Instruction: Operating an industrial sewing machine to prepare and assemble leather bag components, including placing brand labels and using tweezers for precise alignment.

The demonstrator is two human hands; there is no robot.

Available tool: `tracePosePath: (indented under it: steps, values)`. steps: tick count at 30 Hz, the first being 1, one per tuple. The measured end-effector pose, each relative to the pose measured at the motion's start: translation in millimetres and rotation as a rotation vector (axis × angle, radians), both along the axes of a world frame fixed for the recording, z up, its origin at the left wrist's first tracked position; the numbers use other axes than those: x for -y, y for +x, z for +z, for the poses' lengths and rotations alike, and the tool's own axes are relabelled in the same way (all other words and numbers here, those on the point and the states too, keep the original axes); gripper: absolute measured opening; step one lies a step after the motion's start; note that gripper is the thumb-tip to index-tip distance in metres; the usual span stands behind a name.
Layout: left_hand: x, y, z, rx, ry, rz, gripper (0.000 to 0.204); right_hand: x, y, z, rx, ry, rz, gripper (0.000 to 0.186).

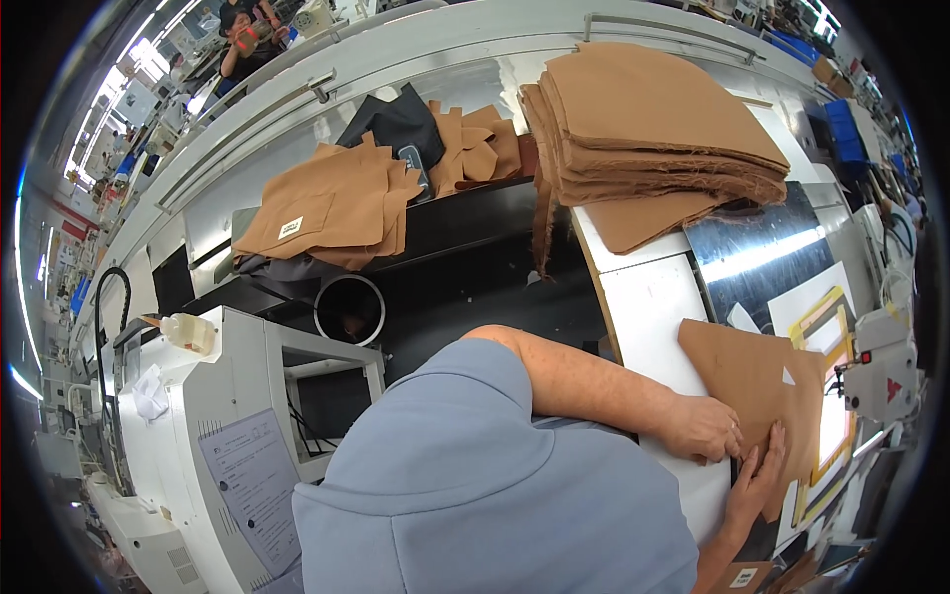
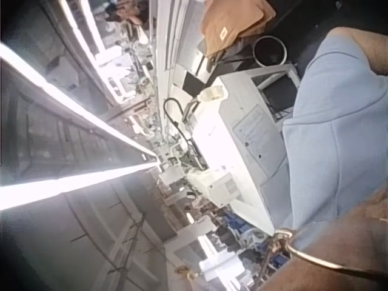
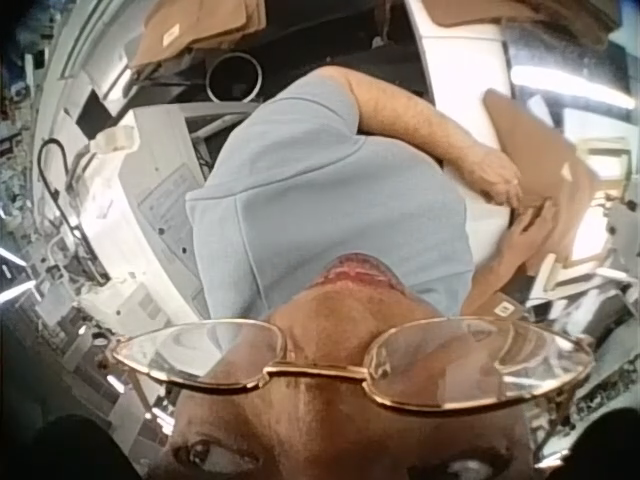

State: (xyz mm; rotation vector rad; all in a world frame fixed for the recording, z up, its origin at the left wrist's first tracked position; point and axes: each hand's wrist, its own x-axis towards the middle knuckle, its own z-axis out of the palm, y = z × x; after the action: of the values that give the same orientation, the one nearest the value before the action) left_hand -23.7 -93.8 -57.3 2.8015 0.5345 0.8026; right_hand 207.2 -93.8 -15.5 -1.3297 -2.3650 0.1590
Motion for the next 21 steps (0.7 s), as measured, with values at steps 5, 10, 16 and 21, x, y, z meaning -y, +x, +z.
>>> tracePosePath:
  steps: [5, 10, 16, 21]
  values:
    - [22, -8, 12, 0.009, -0.474, -0.078, 0.03, -2, 7, -1, 0.032, 0.022, 0.013, 0.045]
    - [2, 0, 6, 0.37, 0.075, 0.296, 0.053, -1, 8, -3, 0.035, 0.014, 0.026, 0.046]
    - [17, 12, 3, -0.02, -0.252, -0.198, 0.06, -1, 5, 0, -0.015, -0.037, 0.009, 0.046]
    - [18, 9, 8, 0.238, -0.357, -0.109, 0.046, -2, 8, 0, 0.026, -0.017, 0.008, 0.045]
